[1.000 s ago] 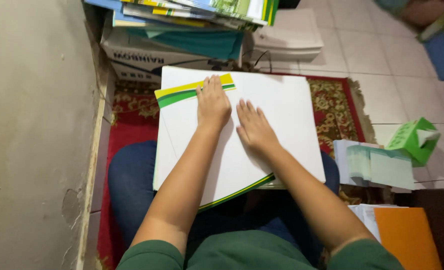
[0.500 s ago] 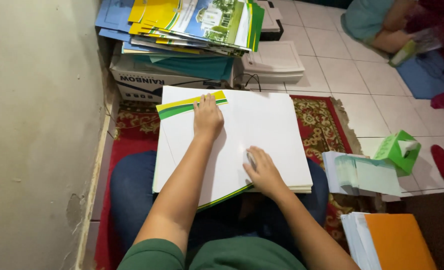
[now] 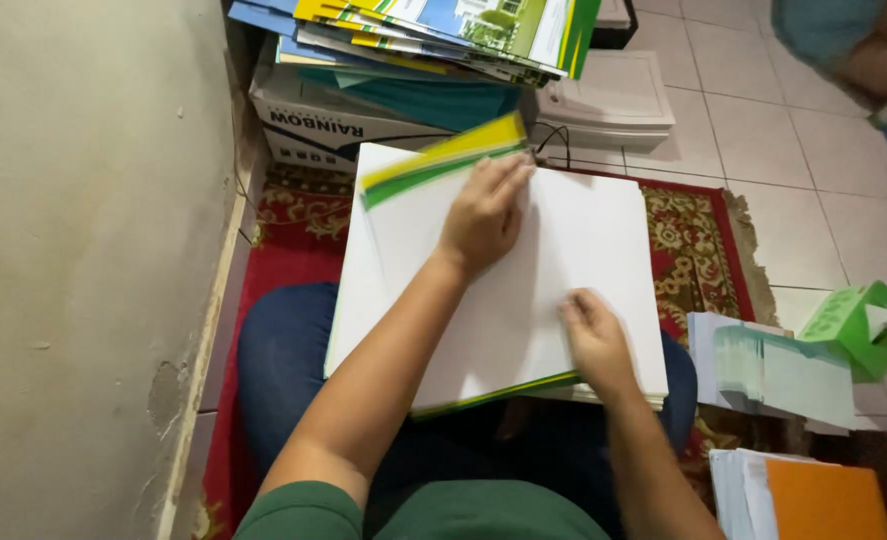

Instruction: Flipping through a stack of brochures and smoothing each page flat by hand to ensure they are properly aligned and flattened.

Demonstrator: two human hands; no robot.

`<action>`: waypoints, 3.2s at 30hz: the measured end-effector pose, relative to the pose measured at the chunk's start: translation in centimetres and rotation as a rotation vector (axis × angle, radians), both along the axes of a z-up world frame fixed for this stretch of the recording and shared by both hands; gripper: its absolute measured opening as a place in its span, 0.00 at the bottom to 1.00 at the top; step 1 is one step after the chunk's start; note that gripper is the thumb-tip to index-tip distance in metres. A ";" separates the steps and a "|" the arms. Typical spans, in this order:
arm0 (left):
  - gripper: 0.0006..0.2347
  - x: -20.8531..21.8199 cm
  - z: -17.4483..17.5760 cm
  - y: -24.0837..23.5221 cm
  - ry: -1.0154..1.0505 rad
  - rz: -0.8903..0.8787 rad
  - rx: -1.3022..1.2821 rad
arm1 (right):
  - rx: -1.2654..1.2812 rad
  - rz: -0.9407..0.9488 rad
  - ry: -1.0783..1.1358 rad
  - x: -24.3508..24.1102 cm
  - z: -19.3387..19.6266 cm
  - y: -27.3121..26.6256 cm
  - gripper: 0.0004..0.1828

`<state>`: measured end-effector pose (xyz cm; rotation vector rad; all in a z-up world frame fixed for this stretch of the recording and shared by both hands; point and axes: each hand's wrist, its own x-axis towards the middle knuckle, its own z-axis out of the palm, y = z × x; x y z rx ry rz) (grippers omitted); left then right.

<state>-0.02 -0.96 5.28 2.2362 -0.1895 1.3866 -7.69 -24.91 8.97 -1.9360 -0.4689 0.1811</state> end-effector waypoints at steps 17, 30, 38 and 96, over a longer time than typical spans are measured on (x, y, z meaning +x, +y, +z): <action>0.16 -0.1 -1.8 5.6 0.622 0.229 -0.292 | -0.475 0.136 -1.679 26.9 9.6 21.0 0.23; 0.09 0.1 -2.0 5.3 0.418 0.300 -0.201 | -0.418 0.282 -0.910 17.6 1.6 20.4 0.38; 0.14 -2.4 0.8 -2.6 -0.103 -0.242 -0.243 | 0.689 0.496 0.544 8.0 -1.6 11.2 0.40; 0.17 -4.4 -0.3 -1.1 0.480 -0.515 -1.075 | -0.029 0.358 -0.163 -10.2 11.0 -1.1 0.45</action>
